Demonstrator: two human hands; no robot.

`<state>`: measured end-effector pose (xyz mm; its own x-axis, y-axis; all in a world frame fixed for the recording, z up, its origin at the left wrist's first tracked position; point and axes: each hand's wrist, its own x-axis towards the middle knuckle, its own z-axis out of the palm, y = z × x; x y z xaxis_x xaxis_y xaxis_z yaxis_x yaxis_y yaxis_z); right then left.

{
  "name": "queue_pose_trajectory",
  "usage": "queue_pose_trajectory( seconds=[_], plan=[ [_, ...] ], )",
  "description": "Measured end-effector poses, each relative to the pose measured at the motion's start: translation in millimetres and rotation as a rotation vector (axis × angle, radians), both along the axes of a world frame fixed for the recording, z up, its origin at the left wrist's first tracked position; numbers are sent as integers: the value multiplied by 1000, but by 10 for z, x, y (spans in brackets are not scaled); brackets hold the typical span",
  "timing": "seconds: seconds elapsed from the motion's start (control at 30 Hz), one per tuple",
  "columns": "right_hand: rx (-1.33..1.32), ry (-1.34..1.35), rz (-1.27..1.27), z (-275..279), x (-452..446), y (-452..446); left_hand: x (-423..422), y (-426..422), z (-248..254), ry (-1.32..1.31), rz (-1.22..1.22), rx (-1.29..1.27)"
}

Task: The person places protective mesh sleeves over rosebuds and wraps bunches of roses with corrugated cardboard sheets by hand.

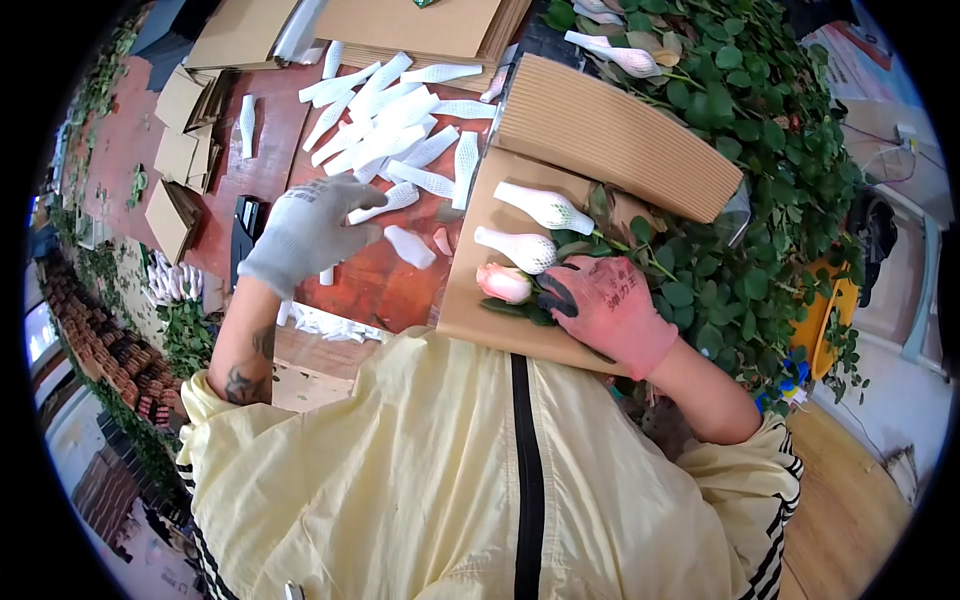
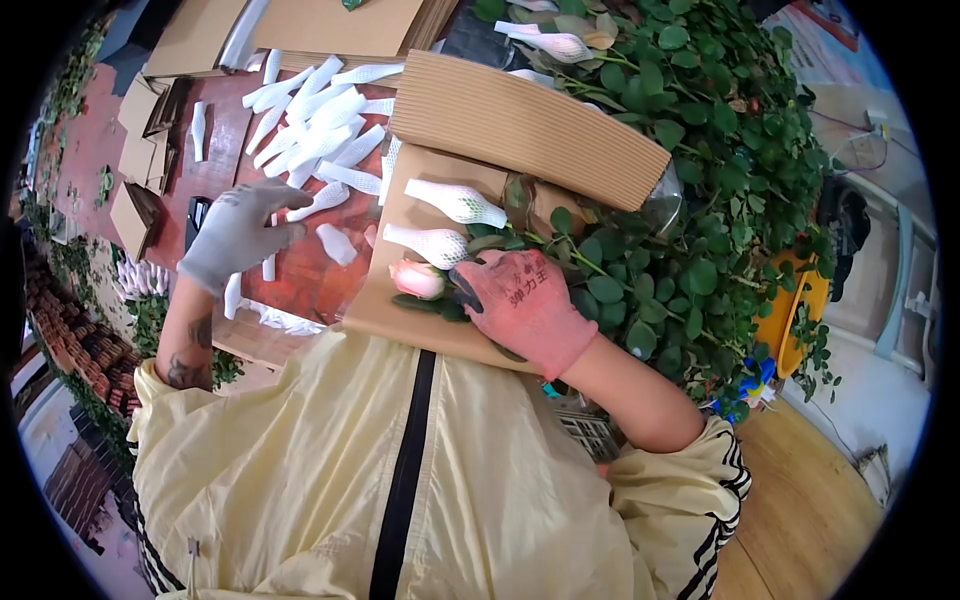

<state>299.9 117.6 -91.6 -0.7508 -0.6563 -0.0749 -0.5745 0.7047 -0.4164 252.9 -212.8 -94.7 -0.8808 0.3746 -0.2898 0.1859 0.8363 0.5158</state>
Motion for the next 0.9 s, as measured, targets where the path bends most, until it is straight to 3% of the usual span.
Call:
queue_pose_trajectory(
  seconds=[0.07, 0.1, 0.13, 0.17, 0.23, 0.3, 0.43, 0.63, 0.8, 0.9],
  plan=[
    [51, 11, 7, -8, 12, -1, -11, 144, 296, -84, 73, 130],
    [52, 8, 14, -8, 6, 2, 151, 433, 481, 131, -206, 483],
    [104, -62, 9, -6, 7, 6, 130, 459, 522, 27, -216, 468],
    [158, -131, 13, 0, -8, 6, 183, 566, 469, 79, -379, 506],
    [127, -134, -6, 39, -30, -31, 339, 740, 467, 163, -374, 490],
    [100, -141, -33, 64, -13, -27, 411, 865, 554, -4, -491, 218],
    [71, -88, -11, 119, -9, -22, 530, 865, 400, 48, -506, 115],
    [61, -119, 42, 161, -30, 10, 473, 915, 688, 153, -453, 30],
    [98, -30, 75, 283, -40, 24, 547, 1009, 519, 120, -428, 116],
    [74, -200, 71, 499, -137, -11, 558, 996, 483, 68, -437, 104]
  ],
)
